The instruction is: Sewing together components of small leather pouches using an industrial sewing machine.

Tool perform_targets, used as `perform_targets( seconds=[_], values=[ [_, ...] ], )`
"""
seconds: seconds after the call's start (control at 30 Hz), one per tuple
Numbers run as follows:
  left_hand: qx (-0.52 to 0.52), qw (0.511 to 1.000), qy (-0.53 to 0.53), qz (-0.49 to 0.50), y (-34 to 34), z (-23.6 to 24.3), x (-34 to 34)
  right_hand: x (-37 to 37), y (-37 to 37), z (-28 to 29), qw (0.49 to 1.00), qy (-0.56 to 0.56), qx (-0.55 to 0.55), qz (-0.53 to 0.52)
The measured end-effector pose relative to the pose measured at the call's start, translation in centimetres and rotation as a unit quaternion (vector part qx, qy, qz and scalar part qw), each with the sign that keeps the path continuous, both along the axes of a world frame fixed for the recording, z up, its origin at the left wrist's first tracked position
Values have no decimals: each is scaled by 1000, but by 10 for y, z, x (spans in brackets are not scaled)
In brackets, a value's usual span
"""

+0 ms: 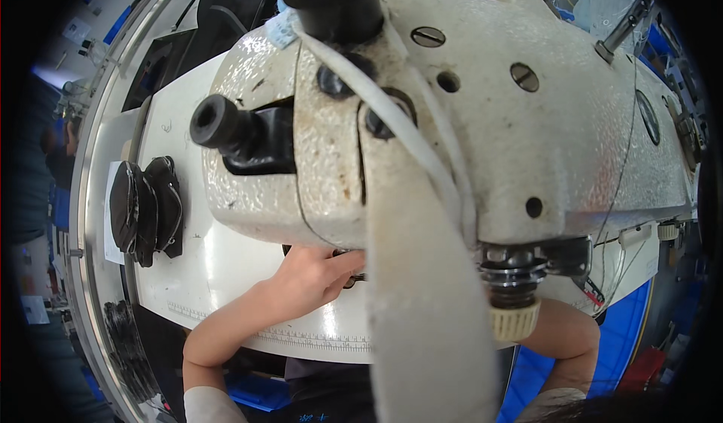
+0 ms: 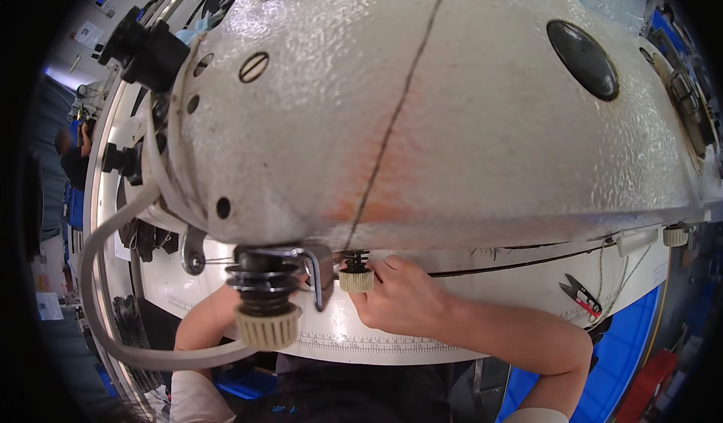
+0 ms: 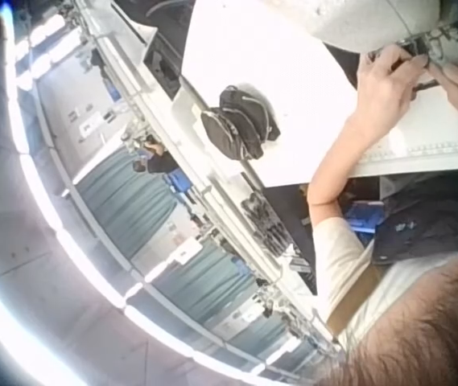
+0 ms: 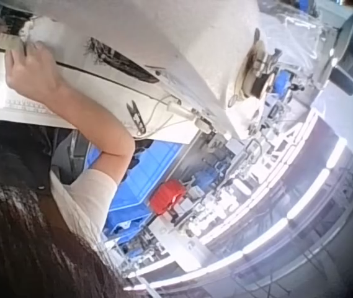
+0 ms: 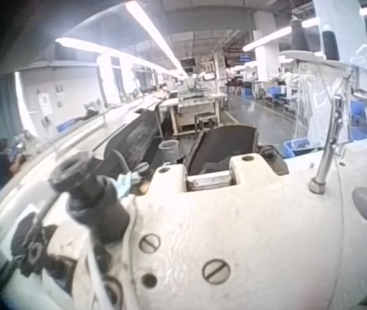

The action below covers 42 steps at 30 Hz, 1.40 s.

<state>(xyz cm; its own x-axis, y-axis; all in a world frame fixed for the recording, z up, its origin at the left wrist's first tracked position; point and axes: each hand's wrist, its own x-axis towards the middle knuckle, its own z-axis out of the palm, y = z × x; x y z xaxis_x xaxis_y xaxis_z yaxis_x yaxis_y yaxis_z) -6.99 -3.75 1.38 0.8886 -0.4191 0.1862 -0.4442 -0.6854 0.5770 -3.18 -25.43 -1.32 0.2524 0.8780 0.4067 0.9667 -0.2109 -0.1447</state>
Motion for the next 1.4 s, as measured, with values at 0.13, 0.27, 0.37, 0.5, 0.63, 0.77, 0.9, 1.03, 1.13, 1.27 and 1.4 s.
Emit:
perform_targets(
  seconds=[0.13,0.27,0.37,0.5,0.63,0.77,0.9,1.03,1.13,1.27,1.4],
  values=[
    [48,989,140,9,4,-3,4,-2,-3,0,999,-5,1,-41],
    [29,998,48,13,17,-19,12,12,6,-12,994,68,46,-70],
    [141,975,163,50,24,-27,12,20,8,3,994,12,2,-107],
    [101,993,-2,55,19,-39,21,27,8,5,990,-4,96,-103],
    [60,983,-161,61,13,-46,29,28,5,10,990,-24,74,-115],
    [105,980,-161,55,21,-31,23,32,21,2,993,36,85,-80],
    [27,988,-152,20,13,-23,34,29,10,7,979,161,-34,-116],
    [-30,991,-134,2,17,-16,34,24,10,5,939,291,-135,-126],
    [-31,991,-134,-3,9,-18,37,21,8,3,906,352,-188,-138],
    [-14,992,-128,2,7,-17,36,19,10,-13,899,381,-162,-145],
    [-5,992,-128,3,5,-14,35,21,11,-14,921,347,-79,-158]
  ],
)
